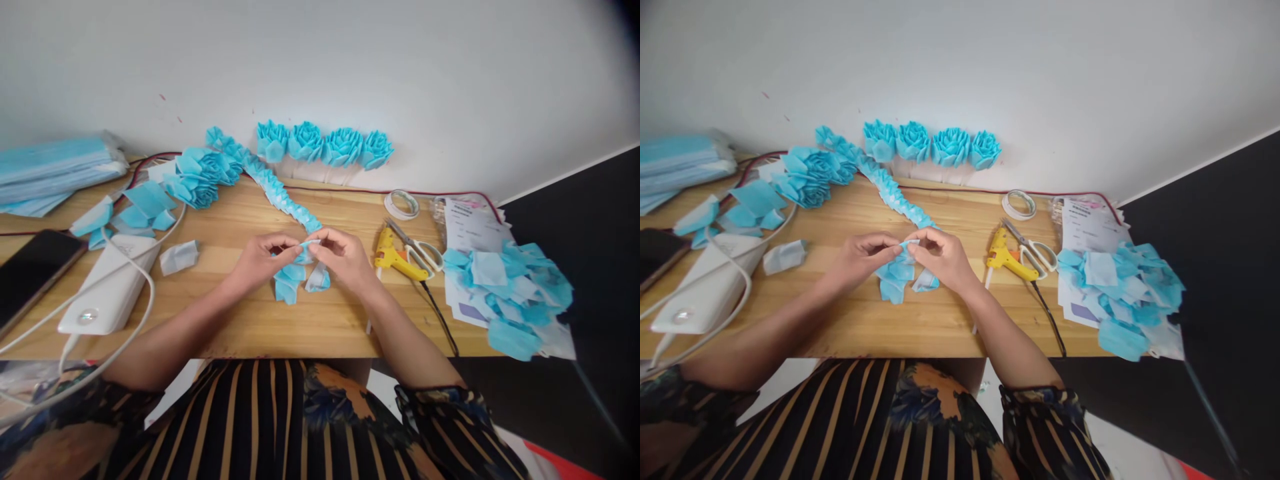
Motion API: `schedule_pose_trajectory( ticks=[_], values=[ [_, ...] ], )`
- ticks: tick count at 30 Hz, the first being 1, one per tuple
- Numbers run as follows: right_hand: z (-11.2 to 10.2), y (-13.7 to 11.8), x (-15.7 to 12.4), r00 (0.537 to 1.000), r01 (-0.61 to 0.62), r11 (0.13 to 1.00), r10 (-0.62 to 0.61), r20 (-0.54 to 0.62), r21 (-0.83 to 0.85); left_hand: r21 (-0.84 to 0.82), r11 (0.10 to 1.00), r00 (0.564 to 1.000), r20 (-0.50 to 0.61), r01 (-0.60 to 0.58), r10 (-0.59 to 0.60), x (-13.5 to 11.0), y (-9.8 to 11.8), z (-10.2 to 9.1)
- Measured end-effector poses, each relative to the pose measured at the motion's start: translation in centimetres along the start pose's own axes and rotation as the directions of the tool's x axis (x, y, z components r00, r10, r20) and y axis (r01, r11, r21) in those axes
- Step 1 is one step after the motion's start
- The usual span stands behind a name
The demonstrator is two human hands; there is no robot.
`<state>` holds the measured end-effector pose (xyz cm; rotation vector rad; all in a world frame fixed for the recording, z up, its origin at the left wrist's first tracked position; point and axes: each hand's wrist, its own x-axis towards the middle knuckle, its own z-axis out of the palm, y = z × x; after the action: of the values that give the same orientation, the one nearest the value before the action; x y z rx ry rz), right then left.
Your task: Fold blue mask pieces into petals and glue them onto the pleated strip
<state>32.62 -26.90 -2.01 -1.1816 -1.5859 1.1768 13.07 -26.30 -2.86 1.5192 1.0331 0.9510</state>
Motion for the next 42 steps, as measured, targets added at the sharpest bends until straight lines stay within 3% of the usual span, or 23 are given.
schedule_pose_trajectory(
  ticks=[5,9,16,22,26,31,34,42],
  values=[
    [-0.3,0.1,0.1,0.999,0.031,1.000,-0.031,-0.024,-0.001,-0.041,0.993,0.994,-0.004,0.106,-0.107,-0.1,0.3,-0.1],
    [-0.2,0.1,0.1,0.985,0.153,0.979,-0.161,-0.055,-0.134,-0.053,0.990,0.991,-0.001,0.131,-0.131,-0.1,0.4,0.0],
    [-0.4,0.0,0.1,0.895,0.418,0.837,-0.446,0.002,-0.354,-0.096,0.988,0.992,-0.026,0.125,-0.128,0.1,0.5,0.0],
    [-0.6,0.1,0.0,0.855,0.482,0.758,-0.516,0.049,-0.440,-0.120,0.981,0.986,-0.039,0.154,-0.159,0.1,0.7,-0.3],
    [-1.1,-0.1,-0.2,0.911,0.389,0.854,-0.411,0.008,-0.345,-0.133,0.975,0.982,-0.048,0.176,-0.184,0.1,0.5,-0.4],
    [-1.1,0.5,0.0,0.995,0.099,0.994,-0.100,-0.019,-0.042,-0.178,0.962,0.977,-0.023,0.206,-0.213,0.1,0.0,-0.5],
    [-0.5,0.8,0.2,1.000,-0.005,0.998,0.006,-0.023,0.061,-0.174,0.963,0.979,0.014,0.205,-0.206,0.1,-0.3,-0.5],
    [0.1,1.2,0.2,0.996,-0.031,0.990,0.043,-0.080,0.141,-0.165,0.953,0.966,0.095,0.255,-0.242,0.1,-0.4,-0.4]
  ],
)
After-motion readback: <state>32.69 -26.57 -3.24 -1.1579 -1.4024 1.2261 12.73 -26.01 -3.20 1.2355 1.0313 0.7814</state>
